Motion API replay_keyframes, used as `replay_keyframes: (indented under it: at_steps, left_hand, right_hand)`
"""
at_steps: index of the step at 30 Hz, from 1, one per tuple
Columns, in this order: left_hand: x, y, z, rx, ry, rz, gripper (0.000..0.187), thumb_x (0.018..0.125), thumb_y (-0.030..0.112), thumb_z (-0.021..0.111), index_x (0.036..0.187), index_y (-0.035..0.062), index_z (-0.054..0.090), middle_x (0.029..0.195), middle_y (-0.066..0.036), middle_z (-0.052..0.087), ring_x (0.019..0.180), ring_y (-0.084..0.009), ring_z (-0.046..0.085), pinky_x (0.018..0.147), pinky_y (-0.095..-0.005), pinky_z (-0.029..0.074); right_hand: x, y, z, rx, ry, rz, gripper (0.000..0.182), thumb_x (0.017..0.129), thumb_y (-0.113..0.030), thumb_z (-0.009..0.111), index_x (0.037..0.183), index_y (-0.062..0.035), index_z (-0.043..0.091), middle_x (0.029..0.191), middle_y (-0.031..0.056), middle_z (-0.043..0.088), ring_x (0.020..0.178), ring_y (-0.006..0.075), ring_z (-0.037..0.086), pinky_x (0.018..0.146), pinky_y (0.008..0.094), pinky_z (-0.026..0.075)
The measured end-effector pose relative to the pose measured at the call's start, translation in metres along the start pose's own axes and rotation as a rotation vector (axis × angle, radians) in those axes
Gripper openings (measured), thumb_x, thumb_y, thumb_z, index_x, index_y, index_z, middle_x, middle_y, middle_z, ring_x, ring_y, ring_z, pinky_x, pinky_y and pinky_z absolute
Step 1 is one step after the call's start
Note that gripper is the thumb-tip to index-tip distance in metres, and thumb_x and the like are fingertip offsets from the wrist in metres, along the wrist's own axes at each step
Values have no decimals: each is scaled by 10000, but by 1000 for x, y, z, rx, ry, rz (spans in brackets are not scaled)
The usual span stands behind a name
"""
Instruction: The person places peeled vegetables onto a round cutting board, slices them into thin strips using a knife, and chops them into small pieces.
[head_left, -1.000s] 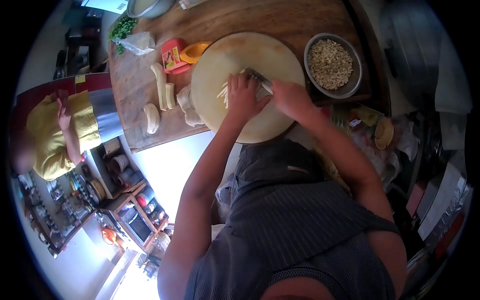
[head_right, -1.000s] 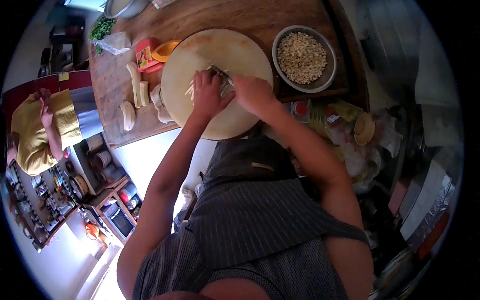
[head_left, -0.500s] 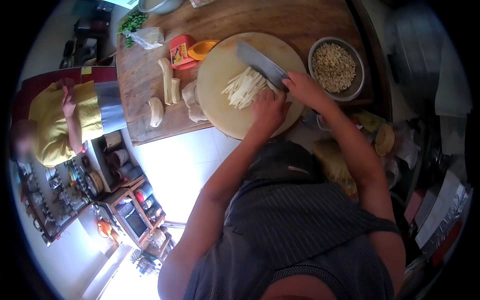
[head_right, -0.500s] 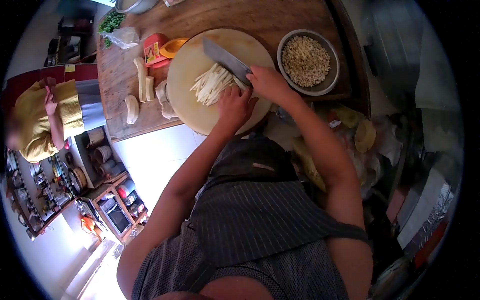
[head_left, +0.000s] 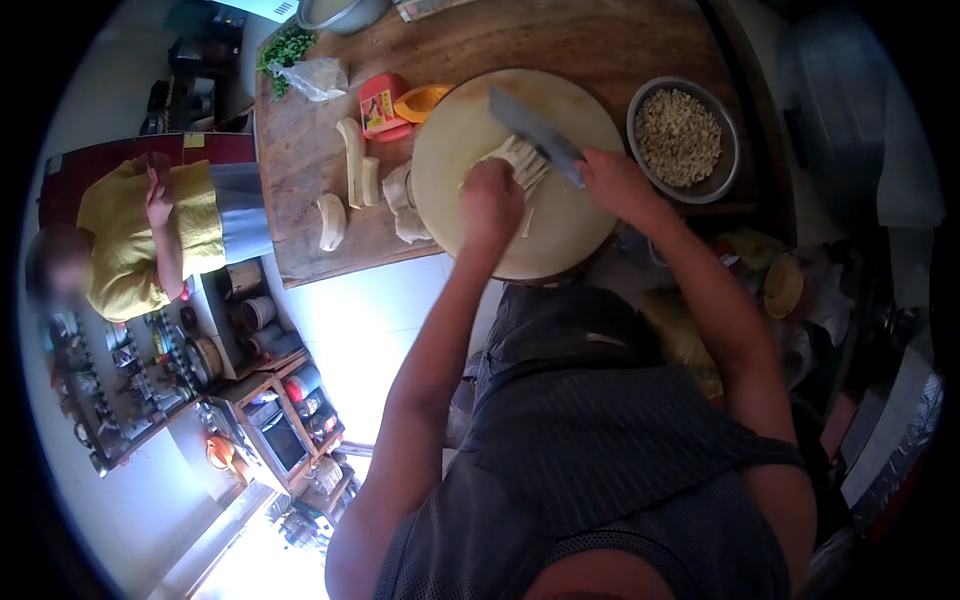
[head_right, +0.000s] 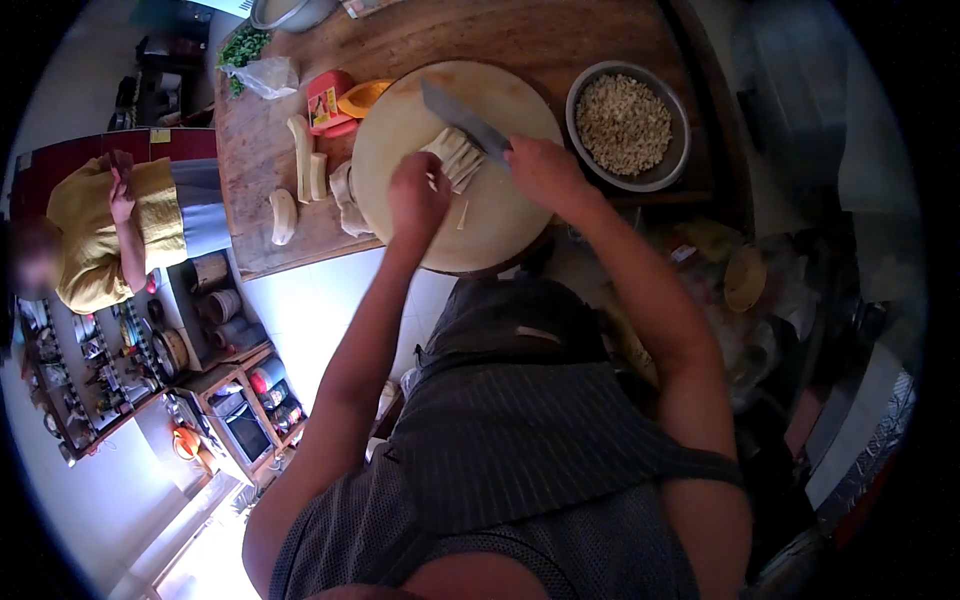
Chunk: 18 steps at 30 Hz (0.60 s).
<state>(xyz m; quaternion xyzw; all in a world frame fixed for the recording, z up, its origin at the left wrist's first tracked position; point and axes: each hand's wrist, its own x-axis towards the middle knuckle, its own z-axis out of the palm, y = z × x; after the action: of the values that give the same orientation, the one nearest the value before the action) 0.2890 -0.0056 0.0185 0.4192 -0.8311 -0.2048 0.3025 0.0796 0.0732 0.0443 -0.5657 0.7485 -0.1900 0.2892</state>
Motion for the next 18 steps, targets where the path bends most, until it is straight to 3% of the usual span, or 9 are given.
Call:
replay_keyframes:
  at_steps: [4,7,10,12,13,16,18]
  left_hand:
    - [22,-27,-16,60,-45,5,116,755,-16,619,845,57,613,826,-150,625,811,-367,616,731,-487,502]
    - [22,-35,-19,105,-197,78,126,766,-5,662,880,38,629,865,-140,655,849,-343,641,766,-444,514]
    - [16,-29,-25,29,-186,120,119,787,12,677,899,39,646,896,-137,663,895,-343,638,808,-436,508]
    - [8,-24,-30,27,-23,141,111,811,43,700,917,47,667,906,-128,664,905,-341,634,818,-433,507]
    - [-3,-23,-30,25,-37,131,111,811,43,700,917,47,667,906,-128,664,905,-341,634,818,-433,507]
    - [-44,-12,-24,43,-223,23,154,807,121,747,931,73,670,963,-131,661,911,-338,624,814,-440,511]
    - [-67,7,-19,80,-291,66,172,799,145,746,922,74,650,944,-145,635,887,-342,619,777,-458,512]
  right_hand:
    - [-1,-1,1,0,-15,27,264,1006,-262,554,951,-4,574,879,264,661,884,478,641,758,568,489]
    - [-3,-2,1,-20,6,29,231,1004,-254,545,955,-31,580,869,235,679,867,461,657,751,567,502]
    - [-4,2,6,-33,15,36,234,1005,-257,544,965,-29,576,870,233,679,858,460,659,748,567,503]
    - [-3,4,8,-59,32,9,238,1006,-259,540,964,-27,575,869,237,678,852,462,660,746,568,504]
    - [-6,3,10,-81,45,-17,242,1007,-261,537,964,-26,575,868,240,677,846,464,660,743,568,505]
    - [-5,-6,8,-77,6,51,244,1006,-257,531,965,-22,586,888,248,680,863,463,661,753,573,505]
    - [-6,-10,5,-68,2,54,245,1005,-254,529,965,-20,588,897,249,683,873,462,662,760,573,505]
